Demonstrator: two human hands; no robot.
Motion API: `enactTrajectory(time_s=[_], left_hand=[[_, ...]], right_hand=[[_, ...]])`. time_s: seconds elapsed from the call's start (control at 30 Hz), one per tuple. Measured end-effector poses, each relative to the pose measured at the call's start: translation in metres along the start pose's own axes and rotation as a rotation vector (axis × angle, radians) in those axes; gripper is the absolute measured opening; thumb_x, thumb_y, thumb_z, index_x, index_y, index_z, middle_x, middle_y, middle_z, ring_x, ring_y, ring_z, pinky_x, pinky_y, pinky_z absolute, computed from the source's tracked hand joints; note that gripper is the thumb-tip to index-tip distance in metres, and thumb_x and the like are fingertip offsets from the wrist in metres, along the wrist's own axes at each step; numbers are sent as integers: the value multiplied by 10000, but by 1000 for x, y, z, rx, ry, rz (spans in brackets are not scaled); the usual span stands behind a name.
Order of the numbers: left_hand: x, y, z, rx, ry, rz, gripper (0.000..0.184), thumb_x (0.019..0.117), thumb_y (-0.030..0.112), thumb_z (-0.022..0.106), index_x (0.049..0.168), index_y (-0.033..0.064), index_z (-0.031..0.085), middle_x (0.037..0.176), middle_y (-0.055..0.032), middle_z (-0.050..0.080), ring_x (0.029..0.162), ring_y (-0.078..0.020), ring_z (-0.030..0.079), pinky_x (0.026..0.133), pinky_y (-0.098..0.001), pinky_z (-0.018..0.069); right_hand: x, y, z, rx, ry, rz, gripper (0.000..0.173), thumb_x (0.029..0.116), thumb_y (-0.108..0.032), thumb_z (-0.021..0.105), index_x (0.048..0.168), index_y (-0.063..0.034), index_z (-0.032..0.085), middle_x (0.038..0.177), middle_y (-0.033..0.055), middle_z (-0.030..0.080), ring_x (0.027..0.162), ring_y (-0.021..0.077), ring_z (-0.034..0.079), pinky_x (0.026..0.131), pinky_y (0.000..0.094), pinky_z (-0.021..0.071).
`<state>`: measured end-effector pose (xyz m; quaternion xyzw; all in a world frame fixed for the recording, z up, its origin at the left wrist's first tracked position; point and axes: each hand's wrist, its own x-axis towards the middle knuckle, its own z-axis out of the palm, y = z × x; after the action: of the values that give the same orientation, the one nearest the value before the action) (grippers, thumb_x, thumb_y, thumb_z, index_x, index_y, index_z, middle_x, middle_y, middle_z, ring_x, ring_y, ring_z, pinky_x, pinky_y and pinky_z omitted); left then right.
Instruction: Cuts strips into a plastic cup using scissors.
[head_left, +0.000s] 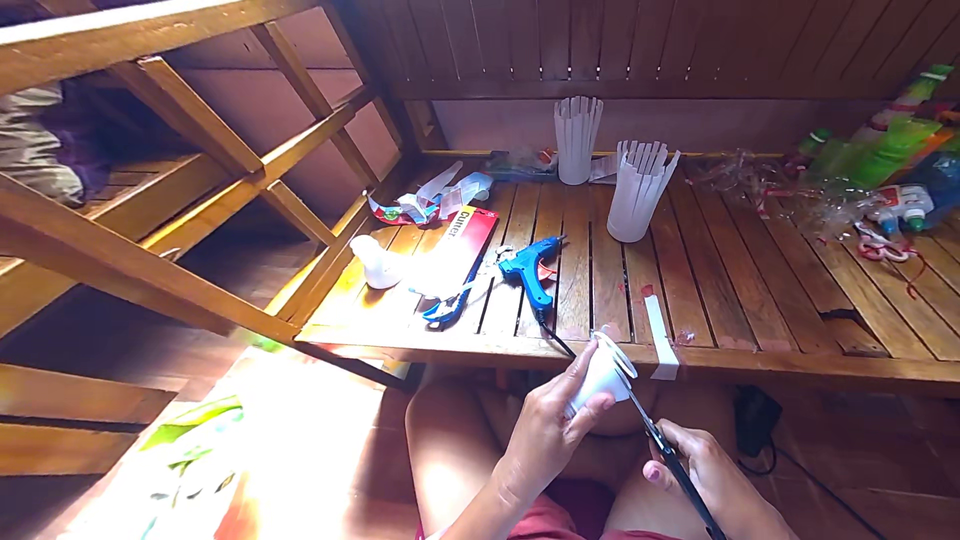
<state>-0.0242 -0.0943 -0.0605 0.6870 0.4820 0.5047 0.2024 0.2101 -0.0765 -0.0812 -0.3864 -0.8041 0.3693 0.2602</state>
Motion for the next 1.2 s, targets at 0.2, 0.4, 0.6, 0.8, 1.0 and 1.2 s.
enactTrajectory(time_s=[0.2, 0.4, 0.6, 0.8, 1.0, 1.2], left_hand=[[1, -1, -1, 53, 8, 36, 569, 1026, 343, 571, 1426, -61, 546, 1191, -160, 724, 1040, -104, 710, 941, -234, 537], [1, -2, -2, 50, 7, 31, 570, 1024, 340, 575, 1426, -64, 544, 1195, -168, 721, 1053, -108, 707, 951, -233, 532], [1, -3, -4, 61, 12, 50, 571, 1027, 343, 572, 1425, -65, 544, 1213, -169, 715, 1077, -112, 701, 970, -233, 525], [1, -3, -4, 71, 20, 55, 568, 1023, 339, 581, 1422, -64, 549, 1201, -169, 719, 1062, -122, 708, 964, -238, 530], [3, -2, -6, 89, 31, 76, 572, 1012, 350, 601, 1407, -62, 566, 1223, -168, 712, 1090, -117, 698, 978, -236, 522], [1, 7, -4, -364, 17, -219, 634, 1007, 336, 612, 1477, -58, 452, 1069, -21, 692, 655, 65, 548, 550, -115, 474]], right_hand=[[2, 1, 1, -4, 50, -35, 694, 908, -696, 529, 765, -22, 620, 556, -4, 475, 484, 12, 433, 461, 179, 349], [2, 2, 1, 28, 52, -59, 656, 921, -649, 558, 763, -15, 619, 542, -5, 477, 465, -6, 444, 448, 156, 359], [2, 3, 0, 17, 62, -85, 620, 936, -617, 569, 737, -30, 596, 528, -17, 452, 458, -27, 423, 443, 134, 337], [1, 4, 2, 28, 78, -100, 603, 951, -590, 572, 719, -33, 584, 519, -16, 457, 447, -32, 434, 436, 127, 351], [-1, 3, 2, 53, 89, -104, 598, 950, -583, 583, 700, -40, 572, 510, -19, 456, 440, -37, 435, 432, 125, 349], [-1, 6, 5, 72, 80, -119, 601, 945, -577, 594, 713, -23, 581, 517, -8, 465, 450, -33, 429, 436, 132, 339]])
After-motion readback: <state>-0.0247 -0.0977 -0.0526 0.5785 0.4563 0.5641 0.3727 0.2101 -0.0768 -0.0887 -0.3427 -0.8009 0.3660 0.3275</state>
